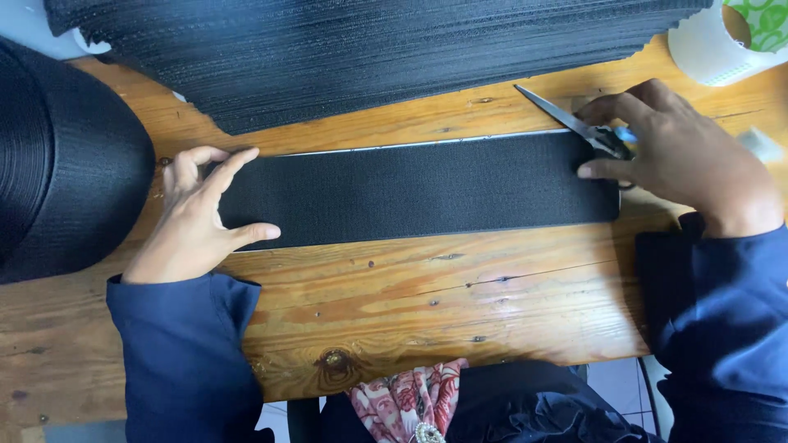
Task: Applying adhesive to black strips and adhering them to a backing sheet
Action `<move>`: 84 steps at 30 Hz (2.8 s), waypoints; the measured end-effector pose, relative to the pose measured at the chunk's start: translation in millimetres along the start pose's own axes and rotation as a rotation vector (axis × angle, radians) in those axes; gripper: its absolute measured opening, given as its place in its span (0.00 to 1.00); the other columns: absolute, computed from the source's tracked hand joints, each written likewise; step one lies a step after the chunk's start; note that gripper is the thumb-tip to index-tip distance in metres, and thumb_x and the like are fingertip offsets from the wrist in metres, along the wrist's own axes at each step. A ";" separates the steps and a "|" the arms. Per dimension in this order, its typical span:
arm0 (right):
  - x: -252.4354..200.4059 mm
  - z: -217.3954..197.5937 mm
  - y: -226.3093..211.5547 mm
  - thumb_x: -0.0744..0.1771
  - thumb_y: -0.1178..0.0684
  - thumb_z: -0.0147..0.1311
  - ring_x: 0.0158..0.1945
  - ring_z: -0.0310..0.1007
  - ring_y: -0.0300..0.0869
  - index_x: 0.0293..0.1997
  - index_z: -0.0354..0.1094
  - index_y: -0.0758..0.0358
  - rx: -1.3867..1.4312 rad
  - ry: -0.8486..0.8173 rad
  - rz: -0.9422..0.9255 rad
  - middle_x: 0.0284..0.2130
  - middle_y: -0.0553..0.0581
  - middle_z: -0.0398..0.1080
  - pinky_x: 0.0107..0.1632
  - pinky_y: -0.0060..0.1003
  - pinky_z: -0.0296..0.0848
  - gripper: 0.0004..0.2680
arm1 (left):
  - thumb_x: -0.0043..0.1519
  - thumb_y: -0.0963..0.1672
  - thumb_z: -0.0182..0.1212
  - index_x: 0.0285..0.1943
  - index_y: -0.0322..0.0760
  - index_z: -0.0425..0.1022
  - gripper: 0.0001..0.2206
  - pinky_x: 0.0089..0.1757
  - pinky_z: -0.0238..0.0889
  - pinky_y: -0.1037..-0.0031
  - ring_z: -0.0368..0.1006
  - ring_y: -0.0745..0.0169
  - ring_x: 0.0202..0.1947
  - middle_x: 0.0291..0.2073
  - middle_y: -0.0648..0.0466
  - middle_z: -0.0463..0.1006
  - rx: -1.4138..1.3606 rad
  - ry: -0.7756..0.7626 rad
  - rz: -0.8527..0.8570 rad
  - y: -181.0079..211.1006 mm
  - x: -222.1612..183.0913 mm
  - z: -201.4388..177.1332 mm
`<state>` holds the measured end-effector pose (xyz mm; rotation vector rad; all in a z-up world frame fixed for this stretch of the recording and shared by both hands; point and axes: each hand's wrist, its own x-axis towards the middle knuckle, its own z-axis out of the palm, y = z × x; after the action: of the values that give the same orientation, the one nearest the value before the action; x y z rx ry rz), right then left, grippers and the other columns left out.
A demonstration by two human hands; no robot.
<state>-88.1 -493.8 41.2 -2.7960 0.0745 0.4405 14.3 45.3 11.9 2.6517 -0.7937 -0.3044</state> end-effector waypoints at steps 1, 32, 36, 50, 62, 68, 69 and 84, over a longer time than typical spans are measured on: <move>1.5 0.3 6.9 0.60 0.42 0.66 0.60 0.67 0.52 0.67 0.66 0.48 0.001 0.001 0.001 0.56 0.61 0.65 0.62 0.51 0.64 0.27 | 0.46 0.54 0.76 0.77 0.48 0.63 0.46 0.63 0.45 0.54 0.53 0.41 0.58 0.60 0.44 0.57 0.001 -0.001 0.001 0.6 0.3 -1.9; 6.7 14.0 -3.6 0.63 0.49 0.66 0.61 0.65 0.61 0.66 0.70 0.55 0.023 0.219 -0.309 0.58 0.68 0.65 0.64 0.54 0.63 0.23 | 0.57 0.42 0.79 0.57 0.31 0.76 0.22 0.57 0.60 0.59 0.67 0.43 0.54 0.50 0.44 0.73 -0.057 0.319 0.135 9.7 -9.9 -27.3; 11.5 17.2 -0.6 0.65 0.44 0.62 0.59 0.64 0.64 0.72 0.65 0.53 -0.034 0.195 -0.325 0.55 0.69 0.63 0.67 0.55 0.60 0.26 | 0.59 0.41 0.82 0.55 0.30 0.77 0.20 0.56 0.61 0.60 0.67 0.44 0.51 0.48 0.44 0.72 -0.058 0.406 0.154 10.6 -10.4 -27.0; -4.0 0.6 2.7 0.67 0.57 0.69 0.59 0.72 0.52 0.50 0.71 0.67 0.244 0.321 -0.402 0.53 0.63 0.74 0.58 0.43 0.67 0.11 | 0.68 0.39 0.81 0.47 0.23 0.79 0.13 0.54 0.62 0.55 0.68 0.39 0.49 0.44 0.38 0.73 -0.079 0.599 0.322 18.0 -21.2 -35.6; -17.6 -6.9 17.9 0.72 0.71 0.67 0.54 0.68 0.55 0.44 0.70 0.71 0.319 0.488 -0.558 0.49 0.71 0.71 0.64 0.48 0.62 0.08 | 0.55 0.28 0.69 0.33 0.31 0.76 0.11 0.61 0.52 0.47 0.70 0.42 0.42 0.37 0.44 0.72 0.008 0.676 0.418 23.6 -23.4 -41.7; 2.9 3.2 22.5 0.66 0.69 0.64 0.61 0.67 0.53 0.43 0.76 0.55 0.078 0.305 -0.536 0.53 0.59 0.70 0.69 0.49 0.58 0.10 | 0.58 0.38 0.75 0.32 0.43 0.75 0.10 0.67 0.44 0.53 0.72 0.55 0.40 0.35 0.56 0.76 0.162 0.358 0.284 23.4 -19.5 -39.5; 5.5 6.2 23.8 0.63 0.69 0.63 0.63 0.65 0.53 0.44 0.77 0.51 0.034 0.263 -0.505 0.56 0.56 0.69 0.68 0.48 0.58 0.13 | 0.55 0.42 0.78 0.33 0.46 0.75 0.11 0.69 0.42 0.53 0.72 0.58 0.41 0.35 0.59 0.75 0.159 0.276 0.251 24.1 -18.1 -38.3; 8.8 8.4 6.6 0.69 0.61 0.58 0.65 0.65 0.53 0.46 0.75 0.58 0.083 0.240 -0.468 0.57 0.63 0.70 0.70 0.46 0.58 0.04 | 0.64 0.59 0.60 0.76 0.40 0.62 0.35 0.64 0.52 0.46 0.59 0.35 0.70 0.72 0.37 0.59 0.123 0.222 0.389 77.8 20.4 14.7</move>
<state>-82.8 -497.5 29.0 -2.6509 -0.4863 -0.0123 -11.4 -30.9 26.9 2.5058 -1.2541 0.1412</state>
